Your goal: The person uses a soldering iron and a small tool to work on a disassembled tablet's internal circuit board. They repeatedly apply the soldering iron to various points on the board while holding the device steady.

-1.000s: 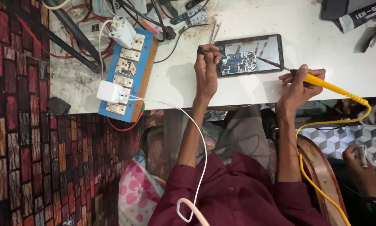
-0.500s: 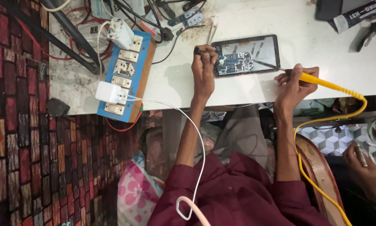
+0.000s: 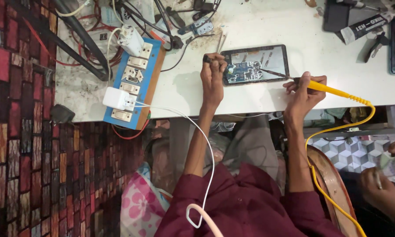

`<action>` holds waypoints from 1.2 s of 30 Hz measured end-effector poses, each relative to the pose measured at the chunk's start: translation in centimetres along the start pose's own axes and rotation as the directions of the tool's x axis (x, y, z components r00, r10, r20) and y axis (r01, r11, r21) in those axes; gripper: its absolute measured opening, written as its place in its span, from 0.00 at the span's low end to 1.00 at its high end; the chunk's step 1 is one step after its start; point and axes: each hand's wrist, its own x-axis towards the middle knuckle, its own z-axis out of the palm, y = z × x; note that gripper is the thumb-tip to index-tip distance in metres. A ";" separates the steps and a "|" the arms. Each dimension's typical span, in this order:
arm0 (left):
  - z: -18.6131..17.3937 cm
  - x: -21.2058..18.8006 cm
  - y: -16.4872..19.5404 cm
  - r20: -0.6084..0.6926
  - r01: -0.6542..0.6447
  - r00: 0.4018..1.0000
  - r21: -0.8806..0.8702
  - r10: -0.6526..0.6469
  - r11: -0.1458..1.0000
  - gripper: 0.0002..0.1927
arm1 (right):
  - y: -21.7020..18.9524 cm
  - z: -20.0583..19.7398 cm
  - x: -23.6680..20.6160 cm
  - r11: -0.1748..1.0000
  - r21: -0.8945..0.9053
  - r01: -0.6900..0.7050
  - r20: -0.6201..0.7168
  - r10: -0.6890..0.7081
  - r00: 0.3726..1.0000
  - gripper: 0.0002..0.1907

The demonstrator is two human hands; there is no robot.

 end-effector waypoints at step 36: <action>0.1 1.1 0.1 0.005 -0.012 1.000 -0.038 0.012 0.999 0.24 | 0.2 0.2 1.3 1.000 0.029 0.013 0.000 -0.013 1.000 0.13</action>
